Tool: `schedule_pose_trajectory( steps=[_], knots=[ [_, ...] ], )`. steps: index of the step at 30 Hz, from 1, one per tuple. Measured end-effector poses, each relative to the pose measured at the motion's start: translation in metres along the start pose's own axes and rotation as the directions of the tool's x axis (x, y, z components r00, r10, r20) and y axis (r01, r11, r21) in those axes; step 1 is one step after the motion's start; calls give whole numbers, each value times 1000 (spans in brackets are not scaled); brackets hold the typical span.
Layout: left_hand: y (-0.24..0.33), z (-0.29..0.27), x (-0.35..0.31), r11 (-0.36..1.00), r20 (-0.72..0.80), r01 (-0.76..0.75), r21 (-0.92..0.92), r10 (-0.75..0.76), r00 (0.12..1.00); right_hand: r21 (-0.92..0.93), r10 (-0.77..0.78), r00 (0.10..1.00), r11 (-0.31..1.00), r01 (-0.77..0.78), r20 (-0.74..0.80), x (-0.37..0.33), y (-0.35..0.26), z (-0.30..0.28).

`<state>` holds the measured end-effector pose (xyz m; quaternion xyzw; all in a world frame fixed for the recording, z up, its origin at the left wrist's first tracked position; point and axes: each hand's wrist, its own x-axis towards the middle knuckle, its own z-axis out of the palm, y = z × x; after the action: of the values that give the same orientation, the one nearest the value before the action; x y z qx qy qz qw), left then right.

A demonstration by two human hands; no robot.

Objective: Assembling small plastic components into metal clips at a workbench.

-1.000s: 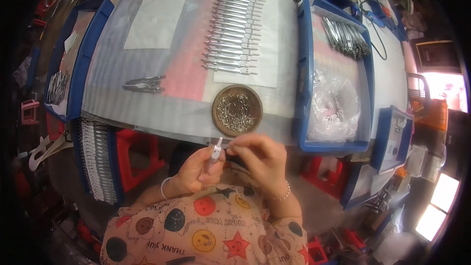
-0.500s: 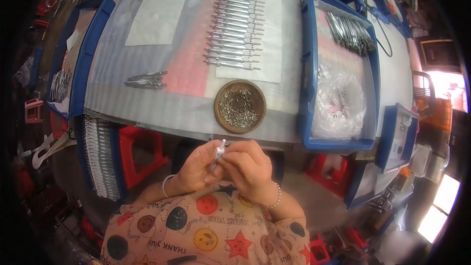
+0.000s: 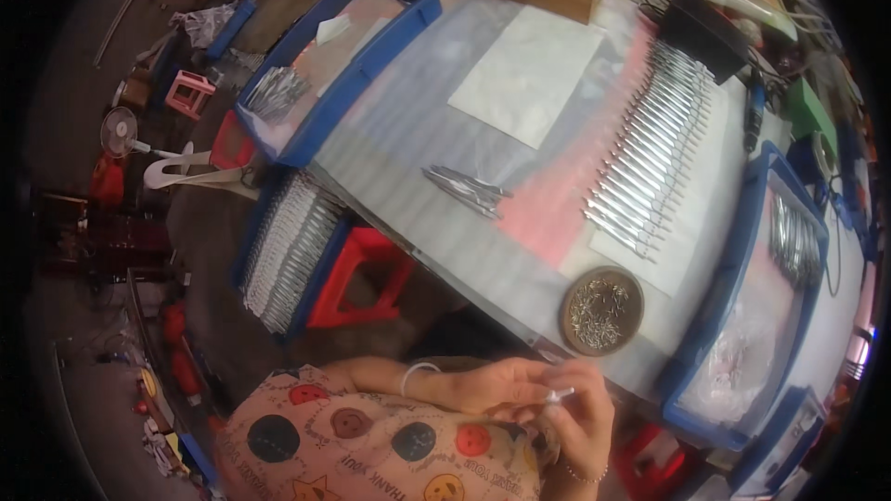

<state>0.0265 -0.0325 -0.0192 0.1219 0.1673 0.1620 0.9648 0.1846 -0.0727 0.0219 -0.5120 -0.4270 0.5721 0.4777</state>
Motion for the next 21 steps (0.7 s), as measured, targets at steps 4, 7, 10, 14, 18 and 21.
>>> schedule_pose_trajectory(
  steps=[4,7,10,14,18,21],
  knots=[
    [-6,-4,2,1000,57,25,-15,-24,998,-109,-26,999,994,24,-24,-6,9,-1],
    [1,-2,3,990,-111,65,-124,-79,991,76,222,967,974,-214,-121,5,-12,14],
    [10,1,-4,989,-89,93,-116,-103,991,35,40,999,999,-41,35,8,18,-3],
    [6,-7,-5,995,1,80,-64,-80,997,554,72,975,830,57,-208,20,24,6],
    [7,-4,-2,986,-44,156,62,-153,987,873,52,991,480,81,-121,31,21,0],
    [6,0,-4,969,-152,171,180,-145,978,898,146,983,439,38,-113,34,12,1]
  ],
)
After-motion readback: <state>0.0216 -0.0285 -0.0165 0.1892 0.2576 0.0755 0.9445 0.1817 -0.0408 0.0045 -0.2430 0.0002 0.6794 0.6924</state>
